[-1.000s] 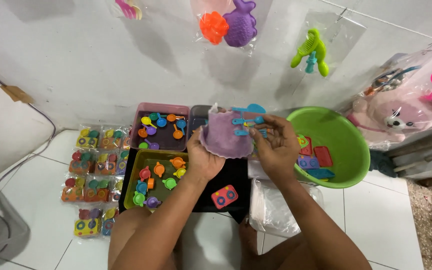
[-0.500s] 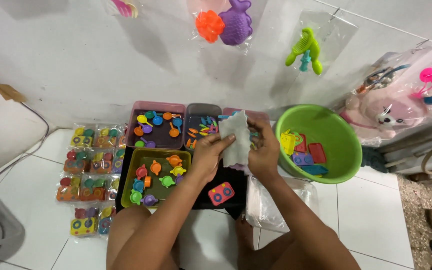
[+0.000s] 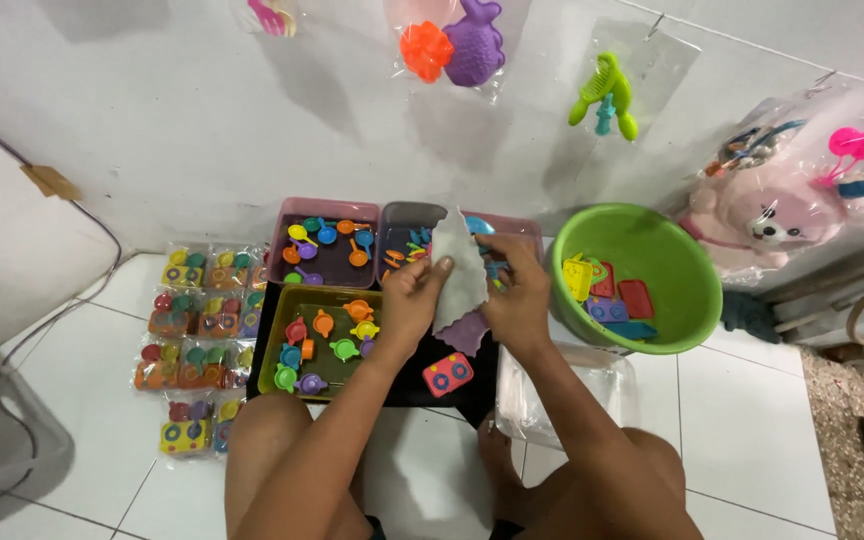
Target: The person is cleaning small plastic toys using a purple cloth and then sorting them into various plastic containers.
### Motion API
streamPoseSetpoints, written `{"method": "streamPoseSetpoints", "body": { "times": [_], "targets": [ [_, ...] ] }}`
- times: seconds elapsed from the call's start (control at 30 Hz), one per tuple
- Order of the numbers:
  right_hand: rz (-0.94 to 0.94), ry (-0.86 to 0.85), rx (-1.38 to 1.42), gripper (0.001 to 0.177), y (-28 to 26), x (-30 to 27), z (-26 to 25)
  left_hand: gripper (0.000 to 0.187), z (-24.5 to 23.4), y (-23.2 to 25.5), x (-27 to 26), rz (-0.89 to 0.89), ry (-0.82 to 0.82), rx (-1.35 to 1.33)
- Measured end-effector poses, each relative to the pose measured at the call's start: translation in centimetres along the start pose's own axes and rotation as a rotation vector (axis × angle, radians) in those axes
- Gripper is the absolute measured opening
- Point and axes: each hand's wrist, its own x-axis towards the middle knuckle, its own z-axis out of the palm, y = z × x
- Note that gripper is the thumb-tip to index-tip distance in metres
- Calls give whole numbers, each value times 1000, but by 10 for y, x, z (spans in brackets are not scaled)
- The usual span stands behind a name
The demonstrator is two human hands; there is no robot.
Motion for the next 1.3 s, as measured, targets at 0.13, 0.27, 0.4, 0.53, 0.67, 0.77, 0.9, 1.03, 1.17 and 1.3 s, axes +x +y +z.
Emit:
{"method": "streamPoseSetpoints", "body": {
  "times": [0.13, 0.27, 0.4, 0.53, 0.67, 0.77, 0.9, 1.03, 1.17, 1.3],
  "targets": [
    [78, -6, 136, 47, 12, -19, 2, 34, 4, 15, -11, -48, -23, -122],
    [29, -44, 42, 42, 8, -26, -4, 28, -4, 2, -6, -48, -40, -101],
    [-24, -54, -15, 40, 5, -21, -6, 15, -12, -12, 2, -41, -103, -47],
    [-36, -19, 52, 29, 10, -19, -2, 10, -18, -24, 11, -44, -182, -33],
    [79, 34, 182, 21, 32, -20, -5, 18, -12, -4, 5, -16, -172, 51],
    [164, 73, 248, 21, 33, -19, -6, 21, -11, -20, 14, 32, -101, 145],
    [274, 108, 337, 22, 40, -16, -12, 44, -8, -3, 7, -20, -78, 66],
    [293, 29, 345, 22, 35, -16, -12, 41, -6, -6, 2, -123, -160, -126],
    [318, -60, 352, 24, 55, -20, -11, 27, -4, -10, 1, -8, -94, 13],
    [299, -3, 365, 35, 28, -14, -14, 28, -12, -21, 11, -108, -192, -203]
  ]
}}
